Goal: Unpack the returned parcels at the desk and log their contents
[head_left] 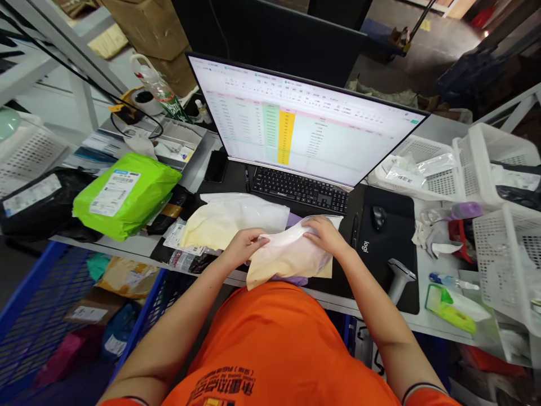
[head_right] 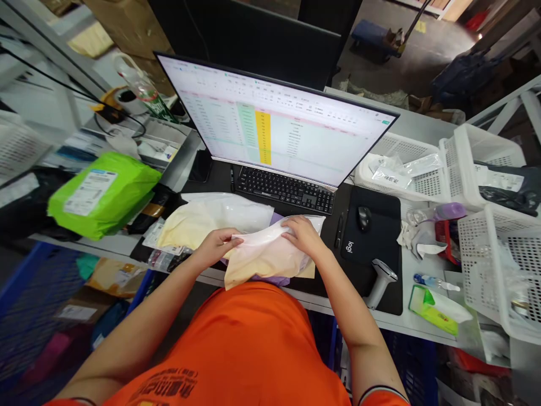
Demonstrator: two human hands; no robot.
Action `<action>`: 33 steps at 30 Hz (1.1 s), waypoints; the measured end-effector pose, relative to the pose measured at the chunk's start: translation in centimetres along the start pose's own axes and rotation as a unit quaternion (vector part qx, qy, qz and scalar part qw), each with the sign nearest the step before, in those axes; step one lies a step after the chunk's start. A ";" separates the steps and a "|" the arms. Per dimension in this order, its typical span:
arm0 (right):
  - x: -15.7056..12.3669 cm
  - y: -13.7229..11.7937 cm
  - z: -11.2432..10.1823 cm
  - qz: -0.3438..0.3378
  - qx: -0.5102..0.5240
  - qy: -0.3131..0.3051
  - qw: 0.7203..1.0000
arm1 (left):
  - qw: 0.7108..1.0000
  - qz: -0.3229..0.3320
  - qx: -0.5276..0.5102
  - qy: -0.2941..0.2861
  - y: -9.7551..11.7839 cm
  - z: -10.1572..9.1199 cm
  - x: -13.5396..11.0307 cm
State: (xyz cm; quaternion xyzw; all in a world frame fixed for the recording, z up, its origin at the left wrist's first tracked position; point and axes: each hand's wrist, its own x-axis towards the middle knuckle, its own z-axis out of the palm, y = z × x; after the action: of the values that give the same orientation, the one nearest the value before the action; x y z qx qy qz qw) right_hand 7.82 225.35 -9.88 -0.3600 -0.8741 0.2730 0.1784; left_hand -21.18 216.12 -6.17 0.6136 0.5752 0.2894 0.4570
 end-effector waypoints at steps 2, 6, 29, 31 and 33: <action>0.1 0.3 0.0 -0.010 0.032 -0.018 0.999 | 1.000 0.008 -0.006 -0.018 0.0 -0.2 -0.3; -0.1 0.6 0.3 0.003 0.129 -0.124 0.984 | 0.999 0.029 -0.031 -0.011 -0.3 -0.4 -0.1; -4.5 -2.6 2.8 0.196 -0.142 -0.295 0.925 | 0.979 0.066 0.109 -0.158 -4.3 3.4 -3.9; -4.7 -3.1 1.7 0.227 -0.151 -0.288 0.918 | 0.975 0.077 0.099 -0.184 -4.0 3.8 -4.0; -5.5 -4.0 -0.3 0.226 -0.134 -0.279 0.924 | 0.974 0.087 0.076 -0.194 -3.6 4.2 -4.1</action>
State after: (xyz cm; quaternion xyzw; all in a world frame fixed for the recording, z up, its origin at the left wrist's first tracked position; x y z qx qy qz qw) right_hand 9.59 219.08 -7.87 -0.4781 -0.8122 0.2758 -0.1890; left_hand -19.75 210.90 -10.48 0.7387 0.4405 0.1588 0.4848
